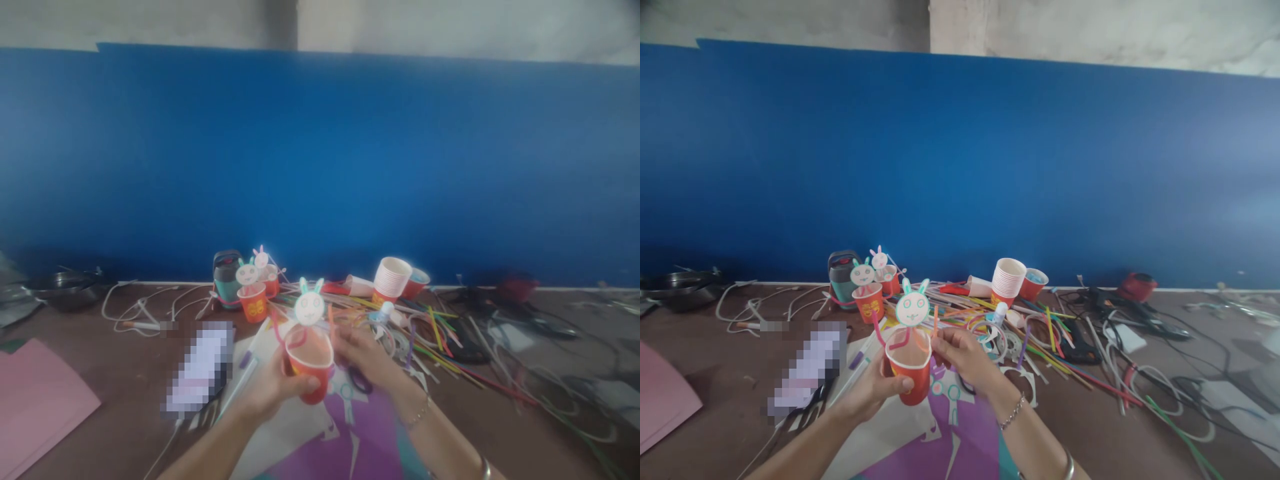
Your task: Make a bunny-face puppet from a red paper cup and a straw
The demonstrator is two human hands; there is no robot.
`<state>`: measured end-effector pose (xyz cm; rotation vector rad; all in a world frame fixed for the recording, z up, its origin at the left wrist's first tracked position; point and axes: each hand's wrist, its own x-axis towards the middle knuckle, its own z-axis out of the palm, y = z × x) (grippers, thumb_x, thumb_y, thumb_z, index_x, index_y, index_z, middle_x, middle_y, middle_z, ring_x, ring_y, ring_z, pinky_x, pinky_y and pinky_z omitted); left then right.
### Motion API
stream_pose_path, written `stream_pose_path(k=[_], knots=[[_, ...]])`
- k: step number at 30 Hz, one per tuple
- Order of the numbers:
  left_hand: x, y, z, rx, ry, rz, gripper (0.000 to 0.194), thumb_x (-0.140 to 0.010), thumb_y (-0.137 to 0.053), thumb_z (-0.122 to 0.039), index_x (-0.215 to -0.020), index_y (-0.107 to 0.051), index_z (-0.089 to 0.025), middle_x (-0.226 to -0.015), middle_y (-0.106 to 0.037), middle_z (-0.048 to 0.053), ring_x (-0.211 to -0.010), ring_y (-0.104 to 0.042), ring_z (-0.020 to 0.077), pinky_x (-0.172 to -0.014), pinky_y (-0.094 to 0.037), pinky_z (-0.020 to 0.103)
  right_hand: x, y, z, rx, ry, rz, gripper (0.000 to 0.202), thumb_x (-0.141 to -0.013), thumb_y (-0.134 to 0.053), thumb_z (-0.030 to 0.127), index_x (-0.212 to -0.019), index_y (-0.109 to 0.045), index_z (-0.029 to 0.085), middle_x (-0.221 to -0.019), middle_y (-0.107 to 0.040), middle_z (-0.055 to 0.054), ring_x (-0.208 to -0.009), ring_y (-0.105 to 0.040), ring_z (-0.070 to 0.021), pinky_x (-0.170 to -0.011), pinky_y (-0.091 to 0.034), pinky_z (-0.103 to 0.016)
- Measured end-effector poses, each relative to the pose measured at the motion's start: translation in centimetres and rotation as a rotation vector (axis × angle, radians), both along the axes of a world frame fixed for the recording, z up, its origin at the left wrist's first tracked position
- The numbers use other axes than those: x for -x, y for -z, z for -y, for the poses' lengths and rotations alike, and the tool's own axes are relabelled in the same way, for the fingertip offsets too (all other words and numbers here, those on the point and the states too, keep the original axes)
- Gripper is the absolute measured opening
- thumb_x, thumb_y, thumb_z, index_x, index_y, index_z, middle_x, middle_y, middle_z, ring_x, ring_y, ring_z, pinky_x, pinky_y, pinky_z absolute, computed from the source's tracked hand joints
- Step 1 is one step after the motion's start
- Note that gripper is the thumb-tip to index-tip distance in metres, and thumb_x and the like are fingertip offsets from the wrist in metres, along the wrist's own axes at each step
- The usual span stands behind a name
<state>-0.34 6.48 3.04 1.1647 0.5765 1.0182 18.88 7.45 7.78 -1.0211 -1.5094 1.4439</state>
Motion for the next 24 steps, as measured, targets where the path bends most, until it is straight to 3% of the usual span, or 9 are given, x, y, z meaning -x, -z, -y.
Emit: stream_pose_path(k=[11,14,17,20,24], knots=[[0.2,-0.6,0.1,-0.003,0.144,-0.014,0.065,-0.059,-0.087,-0.034,-0.116,-0.061,-0.018,-0.107,-0.065,0.009,-0.101,-0.058,0.0274,-0.086,-0.044,0.035,-0.8,-1.9,1.0,0.118,-0.231,0.075,0.045,-0.079,-0.06,0.063,-0.067,-0.055,0.02,-0.05,-0.035,0.008,-0.042,-0.028,-0.0068,-0.043,-0.023,-0.023],[0.0,-0.9,0.1,0.004,0.085,-0.093,0.062,-0.059,-0.086,-0.031,-0.114,-0.061,-0.017,-0.101,-0.066,0.009,-0.093,-0.061,0.0252,-0.079,-0.046,0.033,-1.1,-1.4,0.5,0.049,-0.112,0.163,0.043,-0.08,-0.059,0.06,-0.063,-0.051,0.021,-0.049,-0.039,0.007,-0.043,-0.034,-0.0088,-0.045,-0.025,-0.025],[-0.8,-1.4,0.2,-0.02,-0.061,-0.234,0.05,-0.063,-0.081,-0.023,-0.108,-0.062,-0.017,-0.093,-0.068,0.007,-0.083,-0.063,0.0236,-0.073,-0.048,0.033,-1.1,-1.3,0.6,-0.157,0.115,0.371,0.04,-0.085,-0.054,0.051,-0.058,-0.049,0.022,-0.052,-0.047,0.002,-0.05,-0.044,-0.0135,-0.051,-0.03,-0.028],[-1.9,-1.9,0.7,-0.119,-0.161,-0.273,0.046,-0.065,-0.076,-0.016,-0.109,-0.062,-0.019,-0.104,-0.068,0.009,-0.095,-0.063,0.0278,-0.08,-0.05,0.035,-0.5,-1.5,1.3,-0.313,0.243,0.564,0.034,-0.088,-0.051,0.042,-0.061,-0.052,0.022,-0.059,-0.056,-0.002,-0.057,-0.051,-0.0173,-0.056,-0.033,-0.03],[-2.5,-2.4,1.4,-0.31,-0.305,-0.308,0.05,-0.067,-0.074,-0.013,-0.114,-0.062,-0.023,-0.113,-0.064,0.009,-0.105,-0.06,0.03,-0.088,-0.049,0.037,0.6,-1.0,2.0,-0.318,0.332,0.654,0.028,-0.081,-0.062,0.04,-0.063,-0.05,0.023,-0.059,-0.057,-0.001,-0.055,-0.051,-0.0172,-0.055,-0.034,-0.03]])
